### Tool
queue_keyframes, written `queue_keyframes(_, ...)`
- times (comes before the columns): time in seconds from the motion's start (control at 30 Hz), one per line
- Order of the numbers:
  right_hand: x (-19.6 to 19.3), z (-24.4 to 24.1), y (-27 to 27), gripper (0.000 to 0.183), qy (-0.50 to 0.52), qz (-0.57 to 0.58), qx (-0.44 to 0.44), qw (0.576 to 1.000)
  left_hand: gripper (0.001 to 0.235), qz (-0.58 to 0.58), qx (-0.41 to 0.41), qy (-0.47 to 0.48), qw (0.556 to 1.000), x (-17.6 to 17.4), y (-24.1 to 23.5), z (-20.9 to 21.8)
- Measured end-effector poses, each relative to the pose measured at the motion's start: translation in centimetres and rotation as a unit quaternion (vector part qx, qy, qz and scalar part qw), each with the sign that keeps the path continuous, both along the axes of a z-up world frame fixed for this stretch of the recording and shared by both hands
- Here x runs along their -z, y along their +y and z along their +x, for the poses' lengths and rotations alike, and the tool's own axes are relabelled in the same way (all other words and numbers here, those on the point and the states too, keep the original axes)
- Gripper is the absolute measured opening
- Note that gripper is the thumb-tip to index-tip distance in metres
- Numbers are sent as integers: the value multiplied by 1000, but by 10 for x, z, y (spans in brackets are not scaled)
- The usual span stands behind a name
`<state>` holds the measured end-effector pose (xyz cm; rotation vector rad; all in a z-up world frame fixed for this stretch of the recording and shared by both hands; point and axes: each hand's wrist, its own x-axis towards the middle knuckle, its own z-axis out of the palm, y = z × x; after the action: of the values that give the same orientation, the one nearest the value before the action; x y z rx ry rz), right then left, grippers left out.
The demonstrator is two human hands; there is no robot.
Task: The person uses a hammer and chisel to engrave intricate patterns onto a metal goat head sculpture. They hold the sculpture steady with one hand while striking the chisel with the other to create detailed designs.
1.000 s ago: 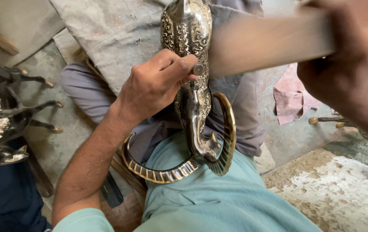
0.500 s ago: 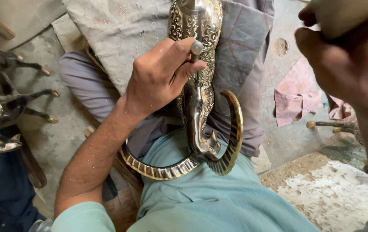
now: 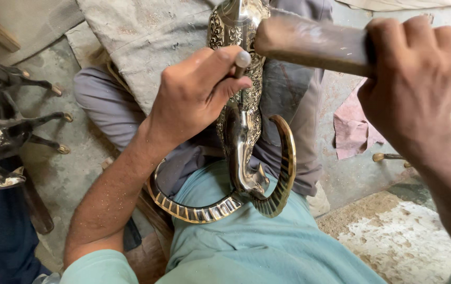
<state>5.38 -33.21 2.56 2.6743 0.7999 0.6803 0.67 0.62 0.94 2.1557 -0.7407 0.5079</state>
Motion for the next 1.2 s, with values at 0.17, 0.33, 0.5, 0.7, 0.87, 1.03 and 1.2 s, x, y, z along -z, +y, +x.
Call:
queue_keyframes(0.17, 6, 14, 3, 11, -14, 34, -39, 999, 32, 43, 14, -37, 998, 4, -3, 2)
queue_keyframes(0.33, -16, -6, -4, 16, 184, 277, -98, 938, 29, 51, 17, -34, 998, 9, -2, 0)
queue_keyframes(0.5, -31, -23, 1, 20, 184, 293, -102, 933, 33, 52, 13, -32, 998, 7, -1, 0)
queue_keyframes(0.7, -41, -15, 4, 22, 81, 135, -124, 980, 34, 50, 26, -34, 998, 7, 1, 1)
queue_keyframes(0.87, -39, -14, 0, 22, 145, 168, -127, 967, 32, 50, 27, -25, 998, 7, 3, 0)
queue_keyframes(1.03, -37, -17, -8, 27, 188, 249, -139, 940, 36, 72, 32, -31, 996, 6, 4, 3)
queue_keyframes(1.2, -41, -13, 7, 32, 209, 356, -184, 892, 36, 91, 40, -28, 995, 7, 6, 6)
